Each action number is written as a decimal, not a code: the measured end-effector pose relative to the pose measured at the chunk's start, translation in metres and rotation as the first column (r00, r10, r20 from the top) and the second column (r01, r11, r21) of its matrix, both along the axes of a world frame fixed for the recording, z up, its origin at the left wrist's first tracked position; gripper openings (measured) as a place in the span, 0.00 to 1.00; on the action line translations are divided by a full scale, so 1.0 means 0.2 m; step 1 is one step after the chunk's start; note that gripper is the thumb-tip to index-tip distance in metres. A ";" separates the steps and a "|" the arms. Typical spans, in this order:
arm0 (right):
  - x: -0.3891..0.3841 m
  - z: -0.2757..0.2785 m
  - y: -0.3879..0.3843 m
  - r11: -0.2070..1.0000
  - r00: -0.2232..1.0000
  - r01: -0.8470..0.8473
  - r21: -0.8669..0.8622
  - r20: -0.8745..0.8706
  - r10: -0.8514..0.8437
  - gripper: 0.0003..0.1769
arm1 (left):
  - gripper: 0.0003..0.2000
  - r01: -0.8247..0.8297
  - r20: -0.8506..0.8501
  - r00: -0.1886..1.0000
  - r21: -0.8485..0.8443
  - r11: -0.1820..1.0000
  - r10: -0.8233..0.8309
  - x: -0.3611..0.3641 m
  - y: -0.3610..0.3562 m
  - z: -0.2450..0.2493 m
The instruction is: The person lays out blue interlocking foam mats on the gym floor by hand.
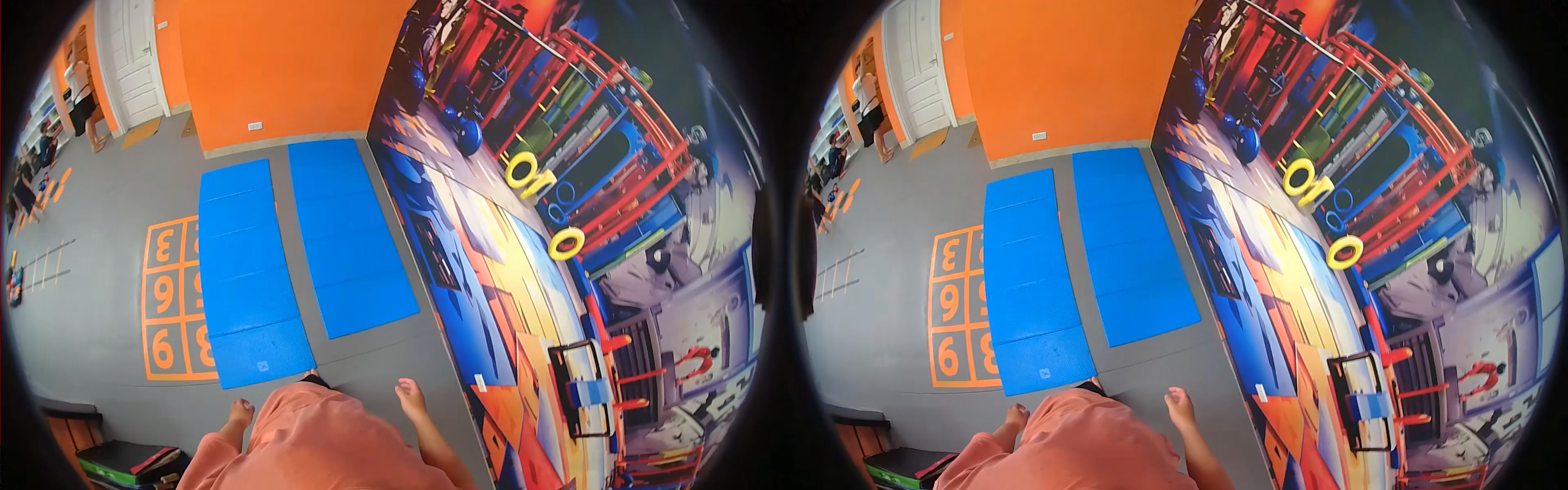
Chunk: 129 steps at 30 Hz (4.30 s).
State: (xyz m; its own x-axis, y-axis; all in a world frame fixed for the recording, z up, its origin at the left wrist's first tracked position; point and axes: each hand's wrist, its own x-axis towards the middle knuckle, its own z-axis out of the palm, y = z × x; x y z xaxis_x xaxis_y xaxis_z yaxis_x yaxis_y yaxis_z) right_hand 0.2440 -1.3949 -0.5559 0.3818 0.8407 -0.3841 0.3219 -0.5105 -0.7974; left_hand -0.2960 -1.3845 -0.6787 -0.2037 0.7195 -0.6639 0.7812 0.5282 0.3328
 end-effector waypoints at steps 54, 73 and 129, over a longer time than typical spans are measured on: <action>0.89 -1.89 1.34 0.661 0.395 -0.738 -0.137 0.705 0.589 0.29 | 0.11 0.224 -0.170 0.974 0.658 0.719 -0.149 1.65 0.56 -1.16; 2.12 -1.68 1.69 0.832 0.468 -0.553 0.051 0.844 0.260 0.21 | 0.14 -0.103 0.082 0.994 0.590 0.801 0.068 1.08 1.02 -1.53; 0.89 -3.89 2.45 0.984 0.598 -0.124 -0.126 0.782 0.176 0.48 | 0.67 -0.205 -0.399 0.887 0.114 0.972 0.234 0.97 1.09 -3.30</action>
